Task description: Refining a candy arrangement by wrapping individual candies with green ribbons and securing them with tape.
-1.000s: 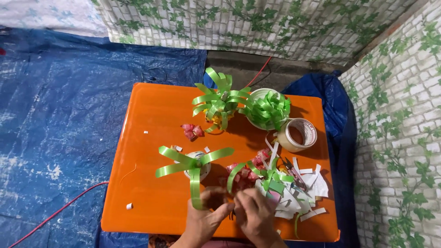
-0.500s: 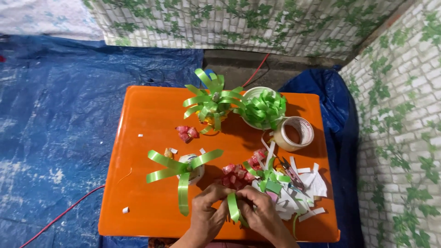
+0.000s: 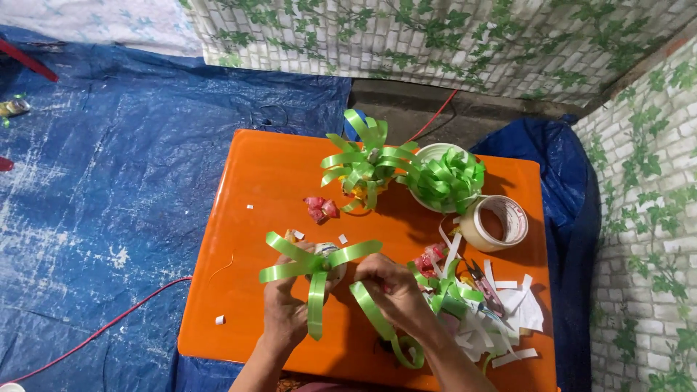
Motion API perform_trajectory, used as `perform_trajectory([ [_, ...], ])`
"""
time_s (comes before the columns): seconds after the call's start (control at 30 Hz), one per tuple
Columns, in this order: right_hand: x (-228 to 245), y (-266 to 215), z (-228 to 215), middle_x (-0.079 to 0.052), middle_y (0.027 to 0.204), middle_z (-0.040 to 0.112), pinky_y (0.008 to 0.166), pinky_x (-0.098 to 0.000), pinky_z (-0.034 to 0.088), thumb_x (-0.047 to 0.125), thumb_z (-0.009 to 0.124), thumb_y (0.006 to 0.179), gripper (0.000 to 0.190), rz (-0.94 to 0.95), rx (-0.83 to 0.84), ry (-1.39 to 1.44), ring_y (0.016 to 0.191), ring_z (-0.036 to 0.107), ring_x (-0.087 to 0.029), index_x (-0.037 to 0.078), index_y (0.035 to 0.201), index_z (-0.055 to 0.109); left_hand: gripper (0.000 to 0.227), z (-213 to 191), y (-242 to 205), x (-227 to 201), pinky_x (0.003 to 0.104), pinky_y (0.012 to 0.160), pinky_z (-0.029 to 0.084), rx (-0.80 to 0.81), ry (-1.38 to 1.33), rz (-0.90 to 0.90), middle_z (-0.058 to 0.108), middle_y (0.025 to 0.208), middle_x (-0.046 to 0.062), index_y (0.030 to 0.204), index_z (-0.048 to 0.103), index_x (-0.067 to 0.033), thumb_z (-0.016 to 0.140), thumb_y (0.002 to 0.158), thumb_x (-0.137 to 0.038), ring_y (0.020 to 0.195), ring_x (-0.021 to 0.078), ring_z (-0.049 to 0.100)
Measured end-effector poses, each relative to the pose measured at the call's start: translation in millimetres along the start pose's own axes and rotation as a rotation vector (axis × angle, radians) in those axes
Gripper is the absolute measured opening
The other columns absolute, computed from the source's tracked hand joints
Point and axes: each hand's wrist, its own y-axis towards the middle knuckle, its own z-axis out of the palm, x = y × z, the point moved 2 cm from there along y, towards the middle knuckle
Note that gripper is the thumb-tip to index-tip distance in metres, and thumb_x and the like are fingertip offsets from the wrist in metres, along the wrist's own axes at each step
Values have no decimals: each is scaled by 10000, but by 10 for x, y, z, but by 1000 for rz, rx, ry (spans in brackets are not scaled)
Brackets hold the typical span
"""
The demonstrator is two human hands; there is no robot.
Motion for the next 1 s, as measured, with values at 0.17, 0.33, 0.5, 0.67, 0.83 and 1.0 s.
perform_trajectory([
  [0.17,178,227,185,-52,947,702,724,-297,580,-18,570,997,176,34,-10,89,878,686,-172,57,988,729,404,-49,-42,262,422,1043,539,225,40,41,661,1418,96,1341,651,-125,705,940,-142,1328,298,631],
  [0.33,-19,155,249,-88,963,769,627,-255,632,154,606,1027,197,-98,26,-16,753,700,-148,28,1100,739,435,-56,27,198,451,1030,575,243,-89,89,667,1403,119,1369,603,-114,685,945,-165,1284,311,670],
  [0.5,-318,24,274,42,774,720,451,-218,419,271,649,998,235,-77,-82,-232,616,594,-64,106,1021,815,365,-75,44,194,456,1068,548,240,-165,96,637,1428,153,1307,664,-83,681,979,-241,1325,319,639],
  [0.67,-267,57,322,62,589,366,480,-331,275,369,536,1040,302,-114,-142,-452,529,353,-86,130,901,658,163,-73,15,330,339,671,510,207,-141,118,705,928,28,1056,703,-70,731,954,-195,707,177,581],
  [0.83,-680,-54,248,54,512,321,426,-332,228,372,576,1020,509,-37,-168,-358,445,306,-98,158,602,378,122,-110,62,309,374,783,504,256,-183,116,635,1004,70,1035,648,-67,669,1002,-182,1009,266,608],
  [1.0,-889,-116,70,-70,741,759,283,-149,491,196,653,999,148,120,-132,-133,459,635,-14,95,1028,757,139,-209,244,52,382,782,443,469,-95,176,542,997,130,1025,513,-2,433,1081,-102,872,309,508],
])
